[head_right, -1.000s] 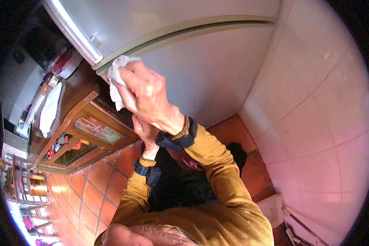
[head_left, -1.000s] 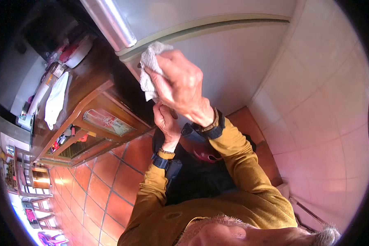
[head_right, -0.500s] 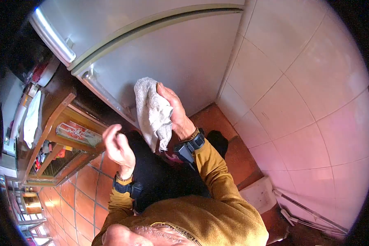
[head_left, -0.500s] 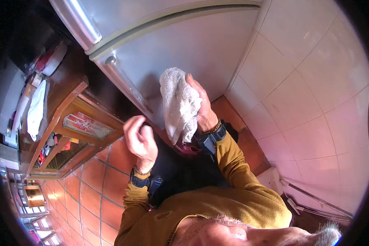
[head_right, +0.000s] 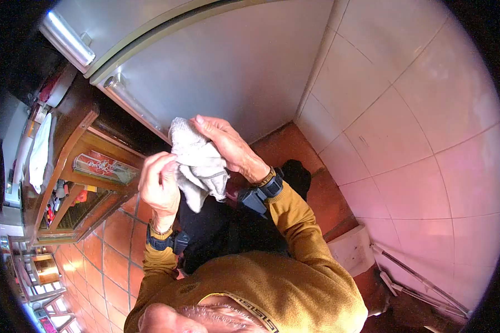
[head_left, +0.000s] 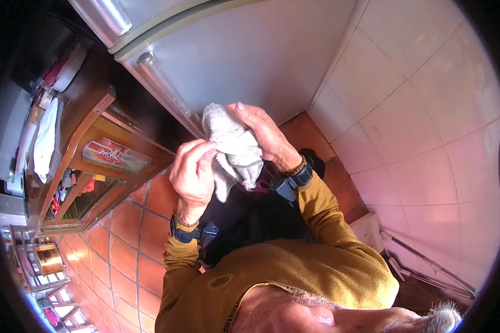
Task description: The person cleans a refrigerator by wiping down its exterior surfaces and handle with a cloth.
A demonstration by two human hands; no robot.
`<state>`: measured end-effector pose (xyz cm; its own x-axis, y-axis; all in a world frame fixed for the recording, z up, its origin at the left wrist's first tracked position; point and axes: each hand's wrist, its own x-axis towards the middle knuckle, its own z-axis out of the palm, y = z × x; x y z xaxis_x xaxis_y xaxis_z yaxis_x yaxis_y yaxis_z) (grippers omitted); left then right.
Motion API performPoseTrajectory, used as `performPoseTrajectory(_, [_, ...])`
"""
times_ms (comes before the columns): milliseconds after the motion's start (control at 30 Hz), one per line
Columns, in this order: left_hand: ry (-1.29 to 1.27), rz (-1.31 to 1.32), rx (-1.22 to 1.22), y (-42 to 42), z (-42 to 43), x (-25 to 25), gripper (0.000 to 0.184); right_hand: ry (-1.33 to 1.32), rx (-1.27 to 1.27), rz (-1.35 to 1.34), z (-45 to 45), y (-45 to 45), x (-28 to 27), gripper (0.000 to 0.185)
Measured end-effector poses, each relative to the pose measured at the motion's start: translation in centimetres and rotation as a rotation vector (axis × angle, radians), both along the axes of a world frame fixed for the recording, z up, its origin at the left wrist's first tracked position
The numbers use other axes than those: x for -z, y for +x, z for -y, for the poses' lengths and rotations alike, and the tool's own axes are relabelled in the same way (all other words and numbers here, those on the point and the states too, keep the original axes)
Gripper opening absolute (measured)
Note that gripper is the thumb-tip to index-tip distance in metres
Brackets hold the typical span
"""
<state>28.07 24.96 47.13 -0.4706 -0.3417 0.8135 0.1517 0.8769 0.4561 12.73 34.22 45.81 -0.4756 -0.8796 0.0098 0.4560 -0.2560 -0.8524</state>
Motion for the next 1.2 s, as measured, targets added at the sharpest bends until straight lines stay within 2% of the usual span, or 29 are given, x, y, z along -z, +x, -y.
performPoseTrajectory(100, [0.157,-0.027,0.049,0.0,0.6,0.2,0.011,-0.13,-0.109,0.024,-0.5,0.6,0.5,0.048])
performPoseTrajectory(167, [0.167,-0.041,0.05,0.0,0.9,0.0,0.012,-0.137,-0.095,-0.195,-1.4,0.9,0.4,0.056])
performPoseTrajectory(200, [0.18,-0.056,0.048,0.0,1.1,-0.2,0.012,-0.135,-0.125,-0.172,-2.2,0.7,0.0,0.073])
performPoseTrajectory(233, [0.195,-0.07,0.045,0.1,1.2,-0.4,0.012,-0.132,-0.129,-0.169,-2.8,0.8,0.2,0.073])
performPoseTrajectory(333, [0.268,-0.063,0.054,0.0,1.3,-0.4,0.012,-0.102,-0.138,-0.247,-3.8,1.4,1.3,0.107])
performPoseTrajectory(433, [0.282,-0.073,0.091,-0.6,1.1,-0.3,0.01,-0.07,-0.011,-0.748,-3.4,2.8,1.6,0.08])
performPoseTrajectory(500, [0.232,-0.05,0.059,-1.0,0.8,-0.5,0.007,-0.103,0.18,-0.904,-2.7,3.8,2.4,0.047])
performPoseTrajectory(567, [0.22,-0.045,0.056,-1.1,1.0,-0.9,0.005,-0.106,0.143,-0.722,-2.6,3.7,2.7,0.035])
performPoseTrajectory(633, [0.029,-0.035,-0.023,-0.8,1.4,-1.5,0.006,-0.056,-0.008,-0.516,-3.5,2.7,2.5,0.029])
performPoseTrajectory(700, [-0.03,-0.09,-0.012,-0.6,2.1,-1.8,0.009,-0.118,-0.061,-0.234,-3.5,2.1,3.4,0.036])
performPoseTrajectory(767, [0.077,-0.148,0.178,-0.5,2.6,-1.0,0.011,-0.089,-0.191,0.139,-4.0,2.0,3.1,0.036])
performPoseTrajectory(800, [0.078,-0.148,0.179,-0.3,2.5,-0.5,0.011,-0.088,-0.19,0.139,-4.0,2.1,2.8,0.036])
performPoseTrajectory(867, [0.482,-0.23,0.418,0.1,1.7,-0.2,0.009,-0.2,-0.19,0.33,-3.8,2.3,2.5,0.036])
performPoseTrajectory(900, [0.484,-0.231,0.418,0.2,1.9,-0.3,0.009,-0.239,-0.214,0.386,-3.4,1.9,3.5,0.033])
performPoseTrajectory(967, [0.467,0.039,0.079,0.6,2.0,-0.7,0.008,-0.213,-0.183,0.54,-3.1,1.6,2.5,0.028])
performPoseTrajectory(1067, [0.563,0.105,0.18,0.2,1.8,-1.0,0.008,-0.165,-0.131,0.653,-2.7,1.7,2.2,0.024])
performPoseTrajectory(1100, [0.613,0.173,0.256,0.3,1.7,-1.1,0.011,-0.151,-0.127,0.701,-2.6,1.6,2.4,0.024])
performPoseTrajectory(1133, [0.731,0.229,0.335,0.5,1.4,-1.0,0.026,-0.143,-0.158,0.716,-2.6,1.5,2.1,0.025])
performPoseTrajectory(1167, [0.732,0.227,0.334,0.4,1.3,-1.0,0.026,-0.141,-0.159,0.715,-2.7,1.6,1.6,0.025])
performPoseTrajectory(1200, [0.744,0.347,0.448,0.3,1.2,-0.9,0.047,-0.168,-0.173,0.761,-2.9,1.7,1.0,0.027])
